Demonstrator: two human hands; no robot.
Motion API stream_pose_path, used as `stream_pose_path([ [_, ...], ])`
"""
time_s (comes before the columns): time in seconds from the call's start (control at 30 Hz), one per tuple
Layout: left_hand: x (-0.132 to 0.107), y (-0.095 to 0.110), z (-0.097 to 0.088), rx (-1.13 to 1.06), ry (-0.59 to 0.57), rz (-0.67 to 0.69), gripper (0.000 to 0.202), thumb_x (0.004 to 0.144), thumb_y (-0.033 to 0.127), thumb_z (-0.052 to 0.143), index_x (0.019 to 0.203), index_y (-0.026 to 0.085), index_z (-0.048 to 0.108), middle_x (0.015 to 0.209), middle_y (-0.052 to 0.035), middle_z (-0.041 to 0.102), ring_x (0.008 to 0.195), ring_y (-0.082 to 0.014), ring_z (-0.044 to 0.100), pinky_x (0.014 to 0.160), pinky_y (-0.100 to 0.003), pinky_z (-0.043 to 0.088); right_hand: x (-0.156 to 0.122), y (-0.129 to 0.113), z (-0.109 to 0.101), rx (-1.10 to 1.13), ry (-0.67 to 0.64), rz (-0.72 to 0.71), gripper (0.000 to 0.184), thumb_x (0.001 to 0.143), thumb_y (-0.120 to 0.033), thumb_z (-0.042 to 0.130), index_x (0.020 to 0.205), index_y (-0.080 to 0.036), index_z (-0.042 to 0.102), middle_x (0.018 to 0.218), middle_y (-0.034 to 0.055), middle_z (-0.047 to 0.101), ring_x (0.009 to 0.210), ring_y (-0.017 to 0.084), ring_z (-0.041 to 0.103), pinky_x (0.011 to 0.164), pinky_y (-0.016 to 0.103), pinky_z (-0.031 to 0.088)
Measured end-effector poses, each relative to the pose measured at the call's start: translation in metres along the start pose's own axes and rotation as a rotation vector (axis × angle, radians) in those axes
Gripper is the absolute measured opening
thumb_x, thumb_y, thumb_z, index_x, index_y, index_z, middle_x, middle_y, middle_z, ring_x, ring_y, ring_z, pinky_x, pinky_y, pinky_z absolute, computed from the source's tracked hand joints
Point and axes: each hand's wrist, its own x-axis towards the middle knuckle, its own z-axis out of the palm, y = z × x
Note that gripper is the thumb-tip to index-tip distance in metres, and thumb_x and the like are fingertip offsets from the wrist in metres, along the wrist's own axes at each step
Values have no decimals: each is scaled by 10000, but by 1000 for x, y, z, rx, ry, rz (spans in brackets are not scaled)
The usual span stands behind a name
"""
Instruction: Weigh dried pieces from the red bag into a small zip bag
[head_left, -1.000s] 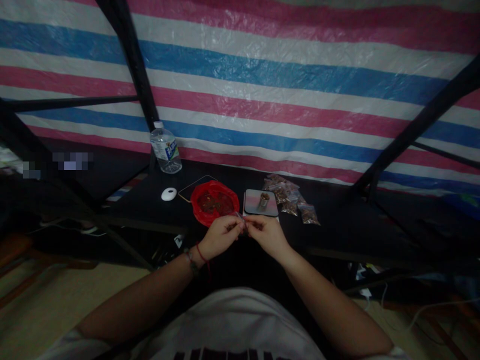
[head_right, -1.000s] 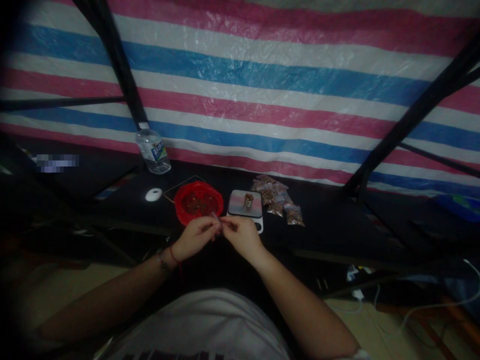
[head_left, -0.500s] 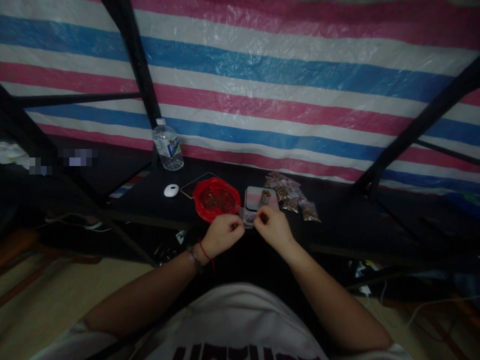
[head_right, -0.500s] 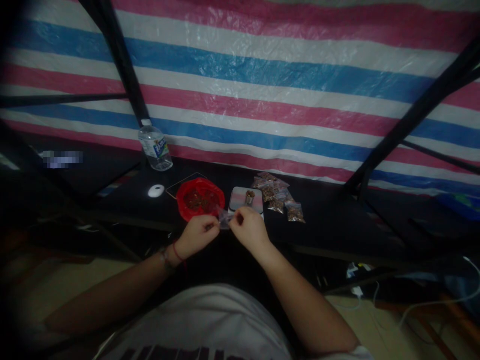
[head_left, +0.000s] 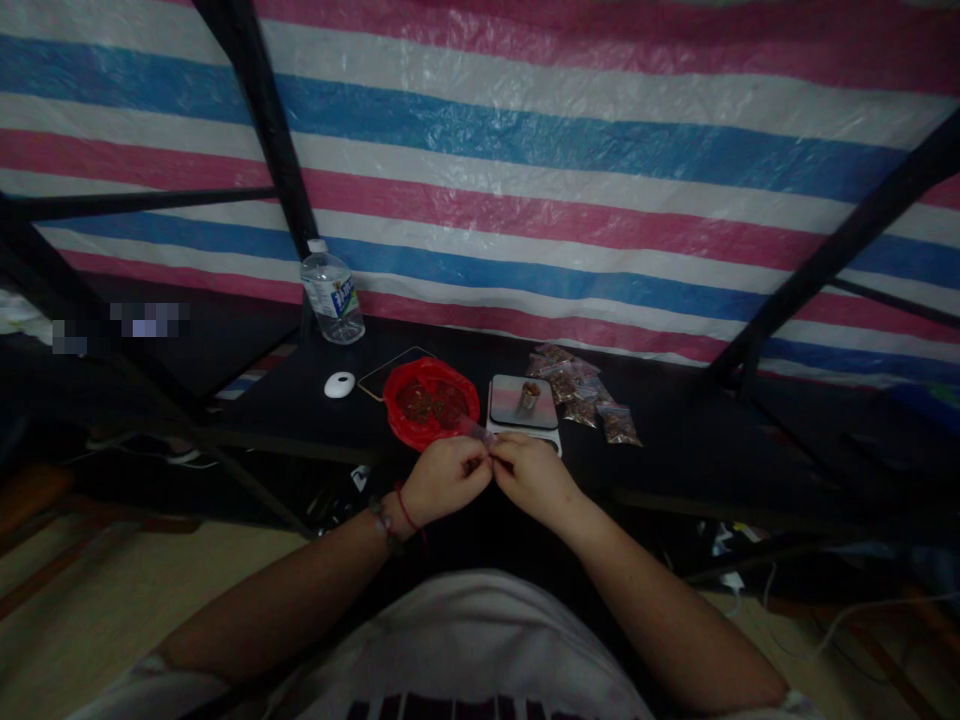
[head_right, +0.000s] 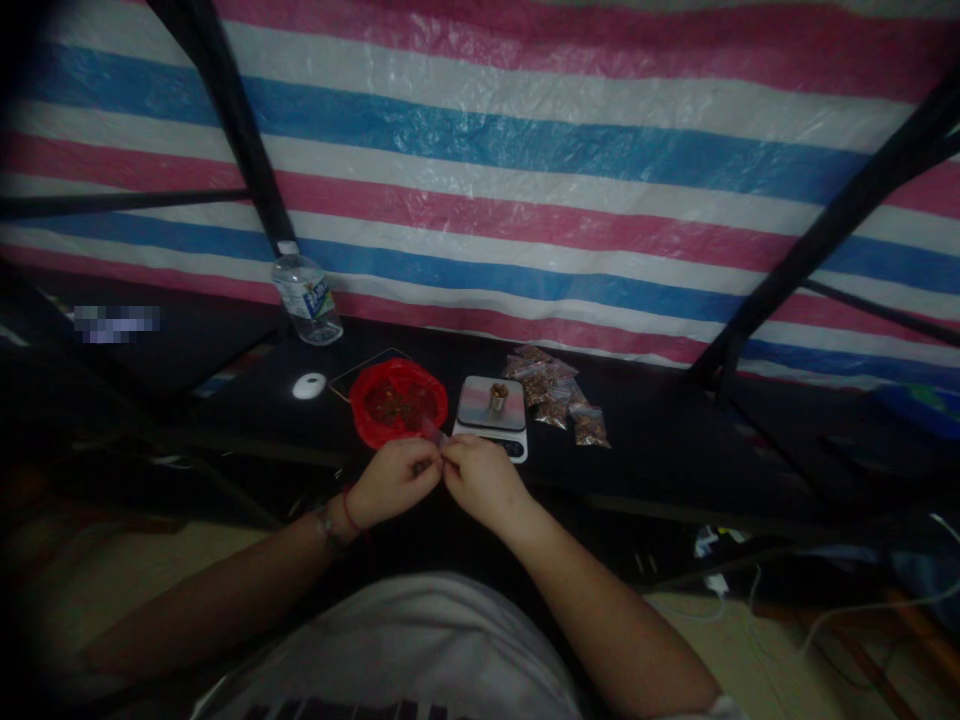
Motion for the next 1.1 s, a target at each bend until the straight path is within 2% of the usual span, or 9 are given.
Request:
stream_pose_path([
  [0.1,-3,5,-6,44,-12,112,186,816,203,497,651,176,579,647,-19,596,622,-131,548,608,-250,411,2,6,4,114,27,21,264,843,-85,522,958,-214,722,906,59,717,856,196,661,798,301,496],
  [0.2,-3,6,-15,116,70,226,139,782,287,591,868,189,639,907,-73,666,885,-207,603,818,-333,459,3,10,5,265,67,77,281,835,-152,592,1082,-241,691,946,38,722,834,187,661,764,288,492],
  [0.3,0,2,-20,177,75,281,549,699,395,701,1193,199,565,1237,-120,590,1154,-287,524,1011,-438,375,3,10,4,341,25,104,204,751,-193,707,953,-210,724,819,13,715,713,168,636,662,259,467],
  [0.37,2,-1,-21,192,14,273,649,684,431,716,1260,204,521,1241,-119,595,1155,-292,533,1051,-467,333,3,7,1,337,9,104,167,715,-203,740,881,-200,735,758,4,700,674,158,616,633,250,447],
  [0.63,4,-5,-23,160,-57,228,465,737,386,663,1159,203,597,1065,-90,668,1004,-254,605,921,-389,421,4,9,2,453,-25,48,123,819,-202,607,802,-208,729,818,21,706,777,161,641,750,276,480],
  [0.77,7,-17,-27,186,-25,189,511,731,417,676,1184,197,589,1120,-99,661,1033,-268,605,927,-399,428,13,41,3,420,271,187,131,777,-305,636,827,-185,656,868,51,662,810,184,622,737,308,509],
  [0.9,11,-34,-31,252,77,113,542,737,457,674,1197,184,584,1155,-113,653,1064,-284,599,959,-420,425,29,99,5,232,539,343,504,657,-368,731,1093,-162,584,1122,125,620,1031,260,588,899,428,477],
  [1.0,13,-43,-31,293,123,62,576,739,487,670,1216,180,570,1190,-117,642,1089,-290,594,978,-427,423,40,134,12,152,488,416,609,634,-370,748,1168,-148,557,1137,133,628,1061,268,588,941,430,444],
  [1.1,14,-48,-30,299,128,40,607,724,507,681,1221,179,568,1193,-114,643,1085,-291,598,977,-426,429,47,151,20,155,417,449,545,646,-362,741,1123,-151,585,1086,107,654,996,239,620,902,385,461],
])
